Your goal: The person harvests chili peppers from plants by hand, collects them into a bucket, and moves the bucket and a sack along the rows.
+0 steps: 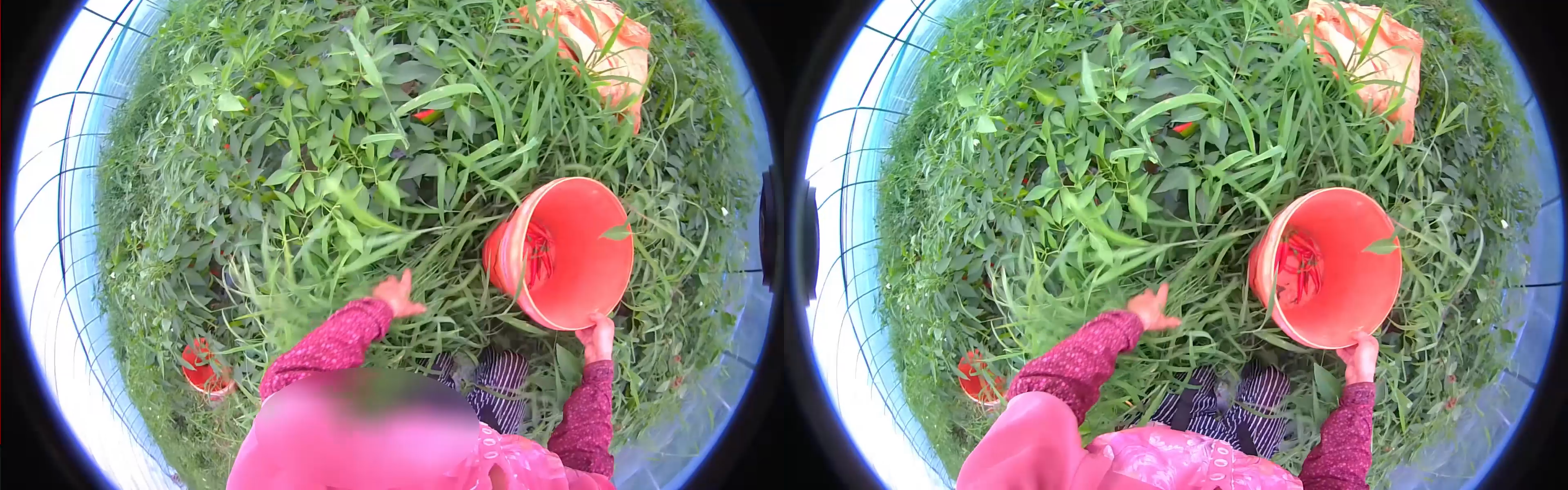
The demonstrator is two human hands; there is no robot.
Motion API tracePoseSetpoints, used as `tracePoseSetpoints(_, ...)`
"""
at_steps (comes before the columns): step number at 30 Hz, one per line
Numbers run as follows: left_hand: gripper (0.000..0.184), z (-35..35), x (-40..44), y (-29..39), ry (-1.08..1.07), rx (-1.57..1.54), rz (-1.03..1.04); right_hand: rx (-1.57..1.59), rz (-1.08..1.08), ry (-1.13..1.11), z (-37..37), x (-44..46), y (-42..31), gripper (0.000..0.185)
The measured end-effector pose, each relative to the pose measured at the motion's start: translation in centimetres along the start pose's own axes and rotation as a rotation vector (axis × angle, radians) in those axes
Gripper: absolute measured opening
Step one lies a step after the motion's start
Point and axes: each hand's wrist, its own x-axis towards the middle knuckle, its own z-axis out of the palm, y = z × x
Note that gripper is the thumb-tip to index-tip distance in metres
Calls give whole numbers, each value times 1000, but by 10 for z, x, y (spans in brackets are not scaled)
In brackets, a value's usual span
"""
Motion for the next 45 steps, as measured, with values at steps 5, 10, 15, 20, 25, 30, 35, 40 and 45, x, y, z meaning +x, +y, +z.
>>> tracePoseSetpoints(5,116,103,-13,-6,-164,-122,-41,204,-35,25,12,27,-3,23)
tracePoseSetpoints(10,108,143,-21,43,-318,-157,-171,-1,36,7,-6,59,7,22)
tracePoseSetpoints(15,90,185,-12,23,-373,86,-331,-116,101,-69,-19,93,2,23)
tracePoseSetpoints(20,65,255,20,-16,-259,60,-468,-160,119,-108,-27,107,-5,26)
tracePoseSetpoints(25,83,259,12,44,-324,36,-533,-125,114,-101,-60,118,-9,28)
tracePoseSetpoints(30,83,285,25,62,-234,-168,-564,-164,121,-72,-84,165,21,27)
tracePoseSetpoints(35,70,302,53,55,-126,-389,-572,-206,33,-125,-57,149,42,34)
tracePoseSetpoints(40,58,326,103,46,-139,-403,-536,-225,-25,-112,-66,148,64,35)
tracePoseSetpoints(45,46,339,140,27,-157,-364,-493,-270,-74,-129,-55,141,54,30)
